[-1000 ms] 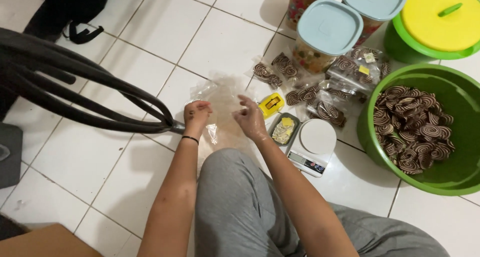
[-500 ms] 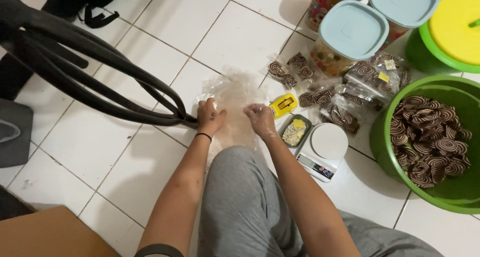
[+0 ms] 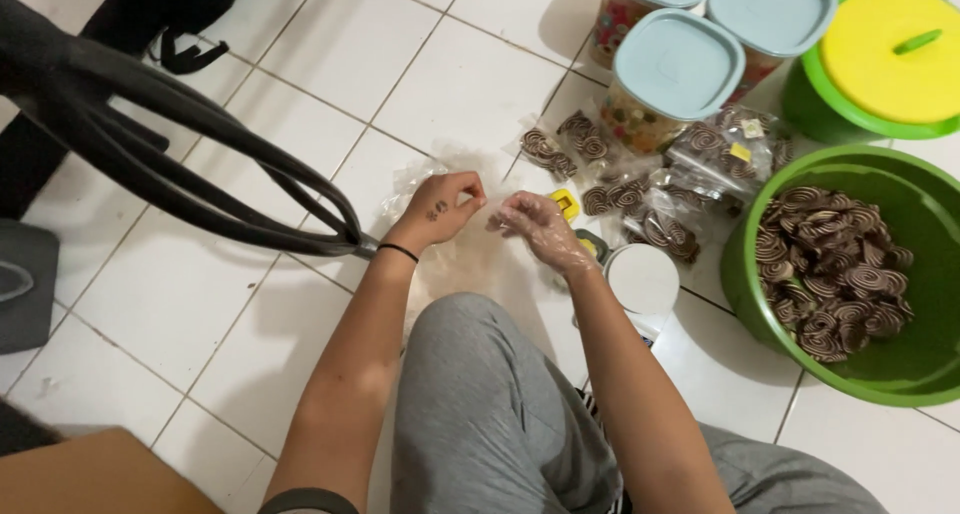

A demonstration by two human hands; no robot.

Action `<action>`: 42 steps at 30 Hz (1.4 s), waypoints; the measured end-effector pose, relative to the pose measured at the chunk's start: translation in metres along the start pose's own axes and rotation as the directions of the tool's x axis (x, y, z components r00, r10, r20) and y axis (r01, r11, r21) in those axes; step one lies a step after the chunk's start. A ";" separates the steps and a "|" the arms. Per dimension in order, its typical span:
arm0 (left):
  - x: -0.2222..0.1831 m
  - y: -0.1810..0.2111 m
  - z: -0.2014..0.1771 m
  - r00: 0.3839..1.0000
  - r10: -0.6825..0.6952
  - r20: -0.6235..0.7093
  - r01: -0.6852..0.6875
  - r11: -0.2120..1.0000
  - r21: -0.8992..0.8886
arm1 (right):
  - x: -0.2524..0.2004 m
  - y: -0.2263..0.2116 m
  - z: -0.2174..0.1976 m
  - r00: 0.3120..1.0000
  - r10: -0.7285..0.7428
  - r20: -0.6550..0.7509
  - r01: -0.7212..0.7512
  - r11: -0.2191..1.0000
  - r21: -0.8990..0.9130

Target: Bagging and weighing spiral-patterned cookies from a large bowl into small plastic portions.

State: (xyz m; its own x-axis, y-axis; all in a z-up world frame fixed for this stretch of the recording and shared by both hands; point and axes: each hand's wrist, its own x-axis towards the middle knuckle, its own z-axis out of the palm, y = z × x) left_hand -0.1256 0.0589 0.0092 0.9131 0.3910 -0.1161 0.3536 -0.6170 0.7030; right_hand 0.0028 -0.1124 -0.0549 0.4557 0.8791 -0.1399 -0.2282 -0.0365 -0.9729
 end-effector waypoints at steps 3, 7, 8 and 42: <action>0.012 0.034 0.003 0.999 0.024 -0.026 -0.026 0.997 -0.073 | -0.035 -0.046 -0.013 1.000 -0.020 0.012 0.021 0.996 -0.090; 0.018 0.080 0.010 0.990 0.096 -0.099 -0.112 0.979 -0.169 | -0.078 -0.048 -0.052 0.998 -0.054 0.037 0.059 0.984 -0.167; 0.020 0.090 0.017 0.982 0.083 -0.168 -0.121 0.965 -0.232 | -0.089 -0.045 -0.065 0.998 -0.062 0.004 0.061 0.971 -0.230; 0.007 0.162 0.170 0.947 0.035 -0.321 -0.147 0.932 -0.331 | -0.212 0.026 -0.163 0.451 -0.744 -0.493 -0.103 0.505 -0.857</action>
State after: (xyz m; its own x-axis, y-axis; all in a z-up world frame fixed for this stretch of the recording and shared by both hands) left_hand -0.0275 -0.1550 0.0031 0.8116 0.5673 0.1400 0.1280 -0.4064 0.9047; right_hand 0.0410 -0.3771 -0.0807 0.7994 0.1896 0.5701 0.5750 -0.5167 -0.6344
